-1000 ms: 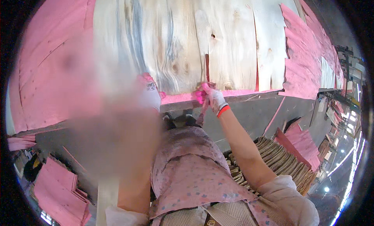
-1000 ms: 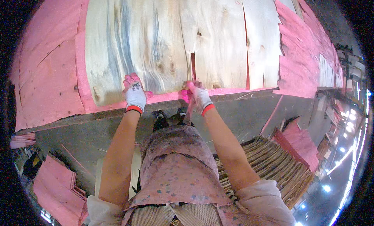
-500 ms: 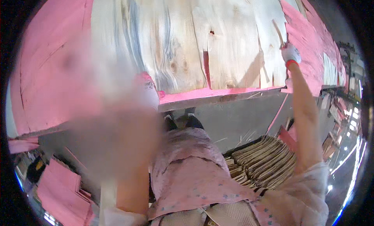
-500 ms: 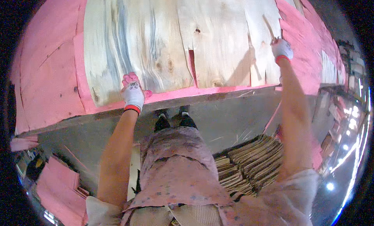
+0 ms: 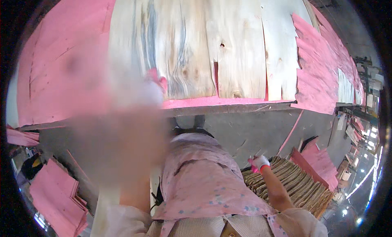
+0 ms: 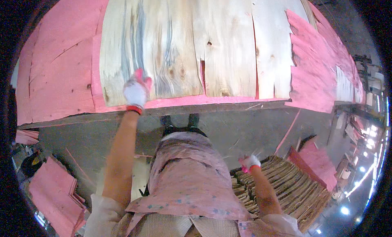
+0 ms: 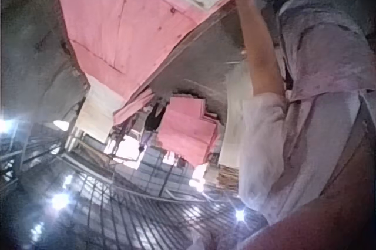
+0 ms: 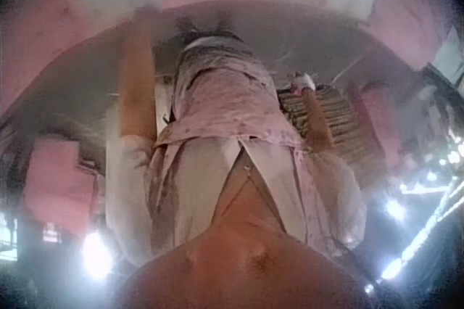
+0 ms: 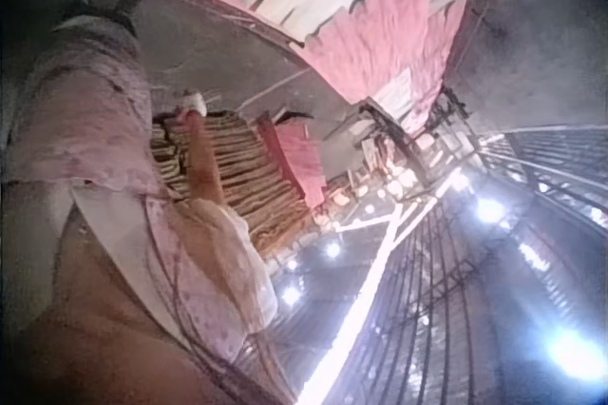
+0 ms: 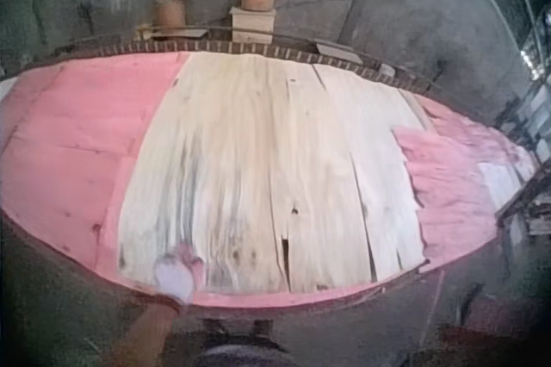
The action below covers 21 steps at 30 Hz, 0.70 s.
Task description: The person places wood veneer sheets onto a glue-covered surface by hand, then uses a wooden tool to press the pink adhesive strips over the joints between the sheets.
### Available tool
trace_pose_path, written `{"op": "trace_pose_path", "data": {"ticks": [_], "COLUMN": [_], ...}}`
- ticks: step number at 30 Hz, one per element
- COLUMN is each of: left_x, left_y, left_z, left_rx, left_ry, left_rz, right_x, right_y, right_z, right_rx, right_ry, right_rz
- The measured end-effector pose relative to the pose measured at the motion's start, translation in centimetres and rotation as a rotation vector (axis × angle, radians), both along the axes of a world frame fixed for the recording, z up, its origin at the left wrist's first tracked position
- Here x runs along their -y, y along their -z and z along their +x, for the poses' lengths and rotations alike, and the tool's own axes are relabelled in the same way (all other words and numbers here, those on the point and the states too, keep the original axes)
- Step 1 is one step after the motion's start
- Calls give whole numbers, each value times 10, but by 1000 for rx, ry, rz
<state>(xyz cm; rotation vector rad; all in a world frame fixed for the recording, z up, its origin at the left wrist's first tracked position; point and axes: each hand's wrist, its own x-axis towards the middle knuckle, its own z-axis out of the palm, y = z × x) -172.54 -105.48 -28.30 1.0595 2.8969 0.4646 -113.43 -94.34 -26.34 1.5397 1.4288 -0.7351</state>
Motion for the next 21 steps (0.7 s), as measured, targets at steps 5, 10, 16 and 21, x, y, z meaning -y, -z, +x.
{"op": "trace_pose_path", "data": {"ticks": [5,10,16,21], "left_x": [-25,2,189,372], "left_y": [15,31,30,30], "left_z": [120,119,172,301], "left_rx": [184,454,823,849], "left_ry": [414,229,-334,-1071], "left_rz": [-260,167,624,441], "right_x": [5,-29,-74,-102], "right_y": [-31,-19,73,147], "right_z": [-3,-15,-28,-88], "right_rx": [17,-318,-440,-213], "right_ry": [168,47,-68,557], "right_rz": [64,225,-247,-752]}}
